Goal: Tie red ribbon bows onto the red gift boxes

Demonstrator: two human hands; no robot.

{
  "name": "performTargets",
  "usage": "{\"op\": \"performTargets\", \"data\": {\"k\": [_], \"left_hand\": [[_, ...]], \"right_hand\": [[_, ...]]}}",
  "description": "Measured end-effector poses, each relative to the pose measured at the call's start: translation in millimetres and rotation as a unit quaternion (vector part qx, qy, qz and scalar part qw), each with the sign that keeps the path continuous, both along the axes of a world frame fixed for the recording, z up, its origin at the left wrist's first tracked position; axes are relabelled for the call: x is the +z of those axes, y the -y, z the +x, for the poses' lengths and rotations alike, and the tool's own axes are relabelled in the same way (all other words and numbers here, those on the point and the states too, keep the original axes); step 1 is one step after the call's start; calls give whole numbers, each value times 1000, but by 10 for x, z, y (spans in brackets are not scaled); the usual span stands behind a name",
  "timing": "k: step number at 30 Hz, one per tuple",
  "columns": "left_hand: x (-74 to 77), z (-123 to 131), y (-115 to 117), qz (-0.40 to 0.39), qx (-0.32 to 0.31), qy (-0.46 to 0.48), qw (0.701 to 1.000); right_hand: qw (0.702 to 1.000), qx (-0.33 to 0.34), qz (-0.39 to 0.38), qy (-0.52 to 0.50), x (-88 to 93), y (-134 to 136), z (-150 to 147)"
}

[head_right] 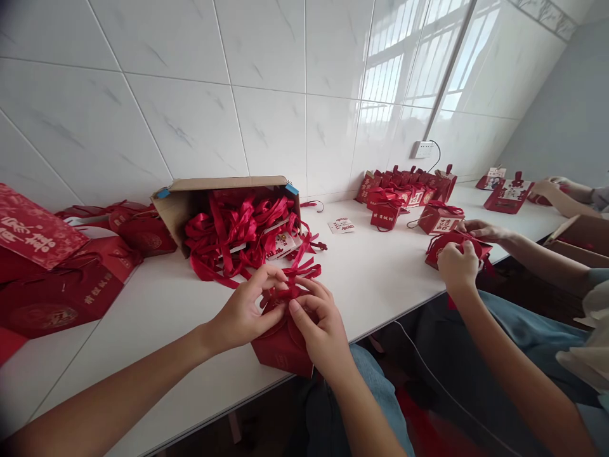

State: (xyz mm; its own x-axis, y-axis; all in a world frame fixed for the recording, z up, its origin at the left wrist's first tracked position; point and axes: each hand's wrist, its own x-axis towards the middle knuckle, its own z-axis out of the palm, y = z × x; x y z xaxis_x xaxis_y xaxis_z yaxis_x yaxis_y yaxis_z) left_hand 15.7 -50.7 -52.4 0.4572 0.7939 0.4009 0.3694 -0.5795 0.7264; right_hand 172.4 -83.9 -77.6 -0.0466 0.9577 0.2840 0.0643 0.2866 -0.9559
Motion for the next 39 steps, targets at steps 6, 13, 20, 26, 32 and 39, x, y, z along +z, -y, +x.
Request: {"op": "performTargets", "data": {"k": [6, 13, 20, 26, 32, 39], "left_hand": [[198, -63, 38, 6, 8, -58, 998], [236, -74, 65, -46, 17, -89, 995], [292, -111, 24, -76, 10, -106, 991], [380, -137, 69, -101, -25, -111, 988], [428, -152, 95, -86, -47, -123, 988], [454, -189, 80, -56, -39, -148, 987]], "right_hand": [[999, -24, -22, -11, -38, 22, 14], [997, -63, -24, 27, 22, 78, 6], [986, -64, 11, 154, 163, 153, 145], [967, -72, 25, 243, 338, 176, 188], [976, 55, 26, 211, 443, 32, 187], [949, 111, 134, 263, 362, 72, 231]]}}
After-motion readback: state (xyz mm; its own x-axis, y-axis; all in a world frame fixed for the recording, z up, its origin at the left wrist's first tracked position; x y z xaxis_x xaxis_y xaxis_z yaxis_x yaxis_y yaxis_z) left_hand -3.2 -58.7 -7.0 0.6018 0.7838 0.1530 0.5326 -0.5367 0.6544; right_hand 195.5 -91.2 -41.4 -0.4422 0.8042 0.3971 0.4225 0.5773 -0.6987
